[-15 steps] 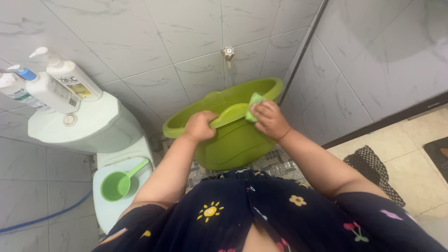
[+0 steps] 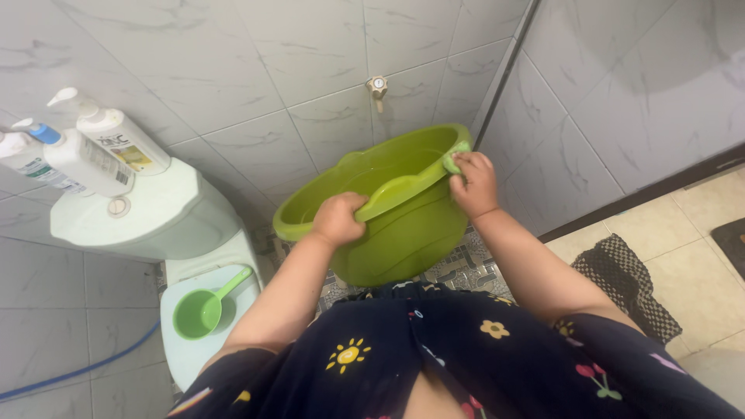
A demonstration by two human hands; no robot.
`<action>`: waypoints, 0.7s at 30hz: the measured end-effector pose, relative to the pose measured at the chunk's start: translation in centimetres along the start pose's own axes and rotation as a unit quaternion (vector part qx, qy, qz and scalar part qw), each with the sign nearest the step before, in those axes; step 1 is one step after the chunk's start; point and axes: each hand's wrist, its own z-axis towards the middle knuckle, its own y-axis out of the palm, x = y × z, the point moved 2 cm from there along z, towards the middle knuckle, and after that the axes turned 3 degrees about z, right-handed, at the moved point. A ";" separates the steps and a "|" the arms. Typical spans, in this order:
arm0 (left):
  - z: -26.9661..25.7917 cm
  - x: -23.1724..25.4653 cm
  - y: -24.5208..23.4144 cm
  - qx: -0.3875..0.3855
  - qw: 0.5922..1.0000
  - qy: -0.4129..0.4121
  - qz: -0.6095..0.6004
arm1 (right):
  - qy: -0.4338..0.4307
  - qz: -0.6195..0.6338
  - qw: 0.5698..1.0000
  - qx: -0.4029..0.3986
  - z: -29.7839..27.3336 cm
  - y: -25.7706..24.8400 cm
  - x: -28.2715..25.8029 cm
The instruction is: The person scrubs the inside of a green plastic basin with a sponge while water runs from a wall tap. They then rinse the sponge under the tap and continue scrubbing the basin interior.
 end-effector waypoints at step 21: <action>-0.6 -0.1 0.3 0.056 0.998 0.033 -0.011 | -0.159 0.072 0.985 0.010 -2.8 3.3 -4.0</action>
